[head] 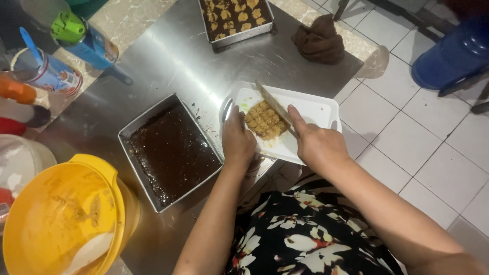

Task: Spreading and leveling dough over batter in baking pans using a spatula and a scoop in a bakery kitchen.

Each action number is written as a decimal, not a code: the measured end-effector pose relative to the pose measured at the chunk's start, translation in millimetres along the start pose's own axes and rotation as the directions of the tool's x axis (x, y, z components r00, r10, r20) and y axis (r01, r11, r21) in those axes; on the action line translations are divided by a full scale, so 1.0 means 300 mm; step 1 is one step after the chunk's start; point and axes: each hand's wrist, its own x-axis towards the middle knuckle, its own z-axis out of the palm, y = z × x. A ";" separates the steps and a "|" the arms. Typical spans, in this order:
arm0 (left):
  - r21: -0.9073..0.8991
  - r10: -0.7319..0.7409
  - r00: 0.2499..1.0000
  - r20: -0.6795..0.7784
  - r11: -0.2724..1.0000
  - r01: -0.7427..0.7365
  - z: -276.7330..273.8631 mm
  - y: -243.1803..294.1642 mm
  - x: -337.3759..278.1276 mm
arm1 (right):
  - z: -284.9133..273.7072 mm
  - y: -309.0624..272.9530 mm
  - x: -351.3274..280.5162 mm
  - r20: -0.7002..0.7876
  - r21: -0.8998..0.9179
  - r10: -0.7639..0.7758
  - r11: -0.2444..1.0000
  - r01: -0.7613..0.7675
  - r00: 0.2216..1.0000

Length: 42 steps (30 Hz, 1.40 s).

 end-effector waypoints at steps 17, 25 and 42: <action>0.034 0.082 0.994 -0.075 0.996 -0.079 0.038 -0.054 0.008 | 0.069 -0.021 -0.015 0.185 -0.133 -0.026 0.990 0.051 0.982; 0.006 0.066 0.997 -0.038 0.998 -0.066 0.014 -0.014 -0.001 | -0.037 0.018 -0.035 -0.112 0.005 0.047 0.999 -0.047 0.993; 0.065 0.189 0.977 -0.095 0.981 -0.183 0.064 -0.091 -0.001 | 0.127 0.096 -0.012 -0.107 -0.083 -0.028 0.996 0.019 0.994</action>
